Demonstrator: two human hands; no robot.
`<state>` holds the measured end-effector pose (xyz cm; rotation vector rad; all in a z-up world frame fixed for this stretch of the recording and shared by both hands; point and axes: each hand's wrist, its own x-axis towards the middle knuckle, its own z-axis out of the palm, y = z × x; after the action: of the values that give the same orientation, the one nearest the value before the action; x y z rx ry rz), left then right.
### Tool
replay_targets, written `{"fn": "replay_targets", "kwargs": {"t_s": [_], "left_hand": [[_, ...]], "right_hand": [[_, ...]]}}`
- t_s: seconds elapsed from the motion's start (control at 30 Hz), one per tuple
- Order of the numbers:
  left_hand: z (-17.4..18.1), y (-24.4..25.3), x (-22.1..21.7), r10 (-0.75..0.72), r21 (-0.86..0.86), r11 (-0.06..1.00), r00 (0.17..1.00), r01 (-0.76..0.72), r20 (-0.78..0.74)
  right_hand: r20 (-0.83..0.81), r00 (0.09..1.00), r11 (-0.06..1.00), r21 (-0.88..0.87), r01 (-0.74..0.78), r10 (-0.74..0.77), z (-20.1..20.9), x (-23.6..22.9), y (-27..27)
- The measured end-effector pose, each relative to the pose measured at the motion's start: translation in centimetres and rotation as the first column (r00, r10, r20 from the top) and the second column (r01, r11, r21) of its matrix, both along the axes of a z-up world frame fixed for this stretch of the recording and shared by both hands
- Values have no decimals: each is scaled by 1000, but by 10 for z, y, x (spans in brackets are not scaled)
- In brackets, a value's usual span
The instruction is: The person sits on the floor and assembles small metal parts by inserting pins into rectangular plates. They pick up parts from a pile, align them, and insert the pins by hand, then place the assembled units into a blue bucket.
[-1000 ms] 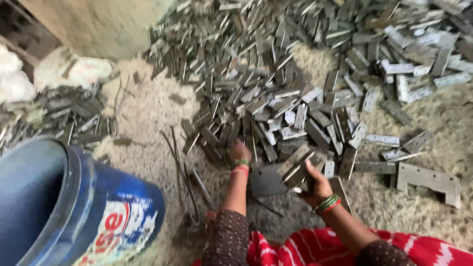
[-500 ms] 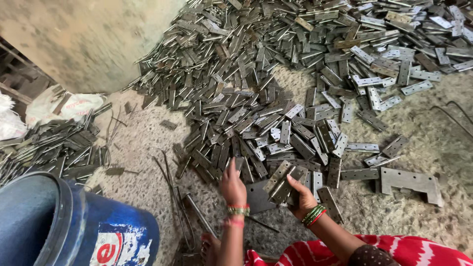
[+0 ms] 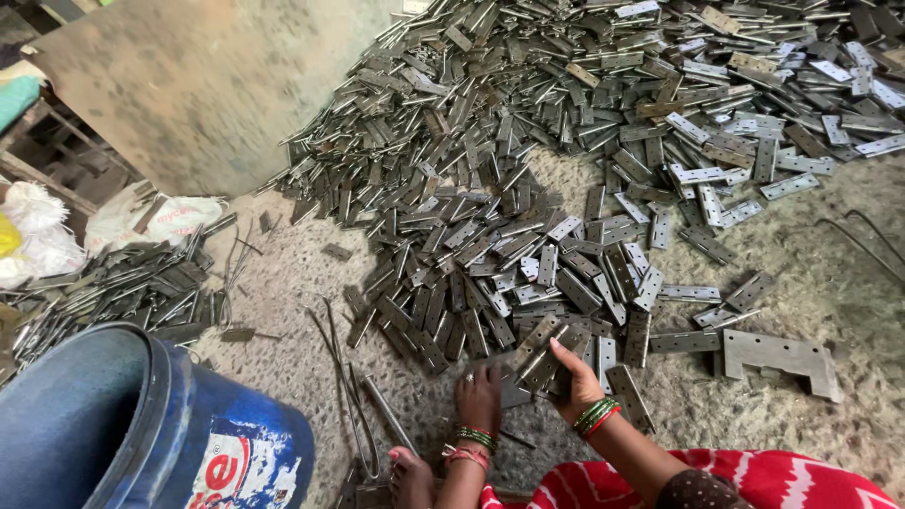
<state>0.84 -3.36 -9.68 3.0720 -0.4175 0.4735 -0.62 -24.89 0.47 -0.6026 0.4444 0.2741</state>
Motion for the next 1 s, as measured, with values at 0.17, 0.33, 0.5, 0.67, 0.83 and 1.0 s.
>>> {"fn": "replay_targets", "kwargs": {"t_s": [0.17,0.33,0.5,0.67,0.83,1.0], "left_hand": [[9,0,1,107,-163,977,975,-140,-196],[89,-24,-1,110,-708,701,994,-82,-5],[178,-76,-26,57,-466,871,974,-157,-221],[201,-123,-47,-41,-234,969,983,82,177],[196,-118,-53,-154,-343,927,988,151,18],[190,-125,-57,-148,-317,932,983,175,108]], "right_hand": [[1,1000,1000,15,-11,11,0,-1,0],[25,1000,999,48,7,-8,-5,6,-3],[-33,998,998,-46,-52,51,-13,8,-8],[116,987,993,11,-115,113,-16,6,-16],[139,983,991,42,-129,122,-26,8,-22],[119,990,995,56,-88,81,-41,14,-22]]}}
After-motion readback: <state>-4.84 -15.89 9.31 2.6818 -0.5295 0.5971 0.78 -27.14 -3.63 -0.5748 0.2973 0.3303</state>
